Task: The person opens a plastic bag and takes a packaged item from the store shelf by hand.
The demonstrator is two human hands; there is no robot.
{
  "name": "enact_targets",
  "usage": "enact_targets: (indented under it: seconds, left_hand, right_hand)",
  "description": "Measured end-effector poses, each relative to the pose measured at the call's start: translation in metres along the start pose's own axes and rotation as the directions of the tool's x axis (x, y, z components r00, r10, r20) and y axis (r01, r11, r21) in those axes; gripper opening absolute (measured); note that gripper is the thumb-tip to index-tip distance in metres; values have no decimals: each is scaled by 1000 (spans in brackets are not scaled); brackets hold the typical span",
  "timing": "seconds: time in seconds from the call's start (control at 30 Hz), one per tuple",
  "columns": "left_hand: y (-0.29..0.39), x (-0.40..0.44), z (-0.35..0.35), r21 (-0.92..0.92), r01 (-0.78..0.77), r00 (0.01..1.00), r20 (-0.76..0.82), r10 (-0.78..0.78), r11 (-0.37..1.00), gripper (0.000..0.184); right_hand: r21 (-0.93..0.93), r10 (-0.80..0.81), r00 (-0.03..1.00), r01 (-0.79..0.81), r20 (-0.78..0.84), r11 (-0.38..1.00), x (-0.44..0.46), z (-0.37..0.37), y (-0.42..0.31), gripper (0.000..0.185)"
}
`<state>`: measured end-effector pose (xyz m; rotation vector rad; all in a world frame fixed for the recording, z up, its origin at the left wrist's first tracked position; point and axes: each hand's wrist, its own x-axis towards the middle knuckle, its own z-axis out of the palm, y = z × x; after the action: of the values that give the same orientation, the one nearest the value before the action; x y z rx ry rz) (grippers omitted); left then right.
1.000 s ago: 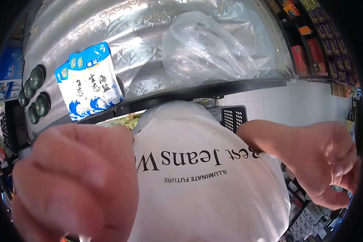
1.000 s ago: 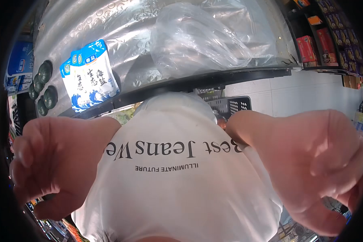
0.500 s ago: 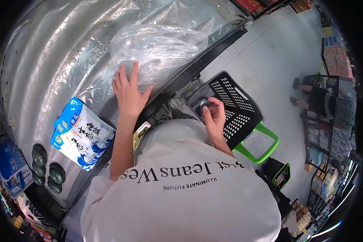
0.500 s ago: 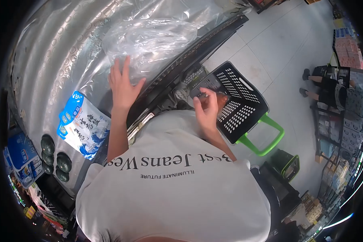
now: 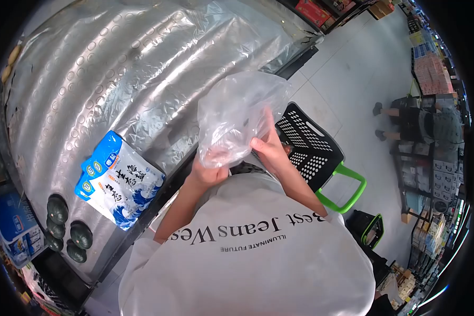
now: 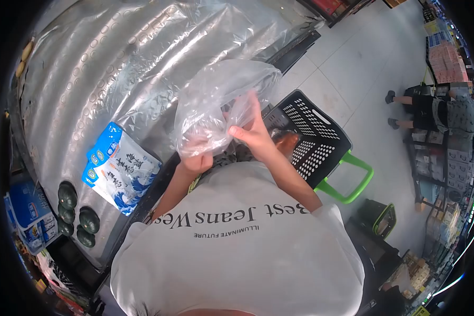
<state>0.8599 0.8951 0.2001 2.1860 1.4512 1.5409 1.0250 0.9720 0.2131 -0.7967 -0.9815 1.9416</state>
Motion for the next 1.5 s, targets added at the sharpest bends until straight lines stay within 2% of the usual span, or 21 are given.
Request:
enact_targets:
  seconds: [0.03,0.07,0.1,0.17,0.2,0.3,0.37,0.4,0.5,0.53,0.63,0.73,0.83,0.93,1.03,1.13,1.23,1.27,1.37,1.4,1.5]
  left_hand:
    - [11,0,3,-26,-36,999,-9,35,999,29]
    - [16,-19,10,-75,106,985,145,-94,992,26]
    - [20,-29,14,-96,184,951,269,-152,978,25]
    - [23,-47,18,-103,341,822,514,-244,934,24]
    - [20,-60,26,-132,387,824,493,-279,912,23]
    - [15,-74,42,-179,307,886,411,-213,935,26]
    - [20,-78,44,-124,500,786,482,-389,857,28]
    - [21,-78,45,-83,584,719,514,-468,807,29]
    - [10,-87,59,10,717,590,524,-614,697,31]
    - [6,-86,69,-7,673,643,499,-581,739,25]
    - [-5,-89,109,45,649,602,580,-549,760,26]
    - [-10,-92,160,63,626,569,644,-511,777,28]
    - [-12,-102,211,65,625,528,698,-483,778,29]
    - [-14,-115,255,66,665,460,748,-478,744,30]
    - [-25,-140,295,101,622,524,684,-508,777,29]
    - [-56,-181,334,305,784,276,609,-744,540,27]
    - [-76,-191,363,307,857,236,480,-845,414,30]
    - [-84,-193,368,338,862,167,515,-841,378,38]
    - [-80,-178,386,253,918,159,474,-866,307,50]
    - [-84,-185,390,246,914,150,537,-830,323,59]
    - [-87,-207,396,415,614,304,661,-686,672,56]
  right_hand:
    - [-61,2,1000,-1,23,998,0,3,2,83]
    - [-122,5,999,0,40,992,-2,6,5,82]
    - [-153,58,998,-56,9,987,-6,11,7,65]
    - [-201,108,994,-111,-27,973,-16,-1,34,36]
    - [-209,115,989,-132,-90,969,-24,-8,49,29]
    - [-237,161,953,-223,-255,946,-41,-39,81,13]
    - [-219,228,912,-313,-341,924,-47,-55,97,10]
    - [-160,270,859,-369,-434,916,-49,-65,108,12]
    - [9,423,702,-511,-573,859,-59,-107,132,13]
    - [9,441,688,-534,-577,846,-61,-122,142,18]
    - [143,478,575,-531,-664,835,-68,-155,162,24]
    - [334,616,415,-573,-669,749,-77,-201,177,32]
    - [447,638,366,-484,-677,752,-93,-243,190,38]
    - [497,687,357,-493,-633,714,-107,-278,197,43]
    - [499,721,439,-525,-536,690,-115,-312,198,50]
    - [536,734,354,-512,-580,671,-111,-333,198,58]
    - [526,745,287,-560,-601,640,-114,-358,214,65]
    - [575,744,270,-494,-612,652,-117,-365,219,68]
    - [456,671,152,-624,-725,634,-144,-414,281,71]
    - [483,691,100,-644,-716,593,-146,-424,283,77]
    - [313,596,35,-826,-802,469,-154,-454,316,80]
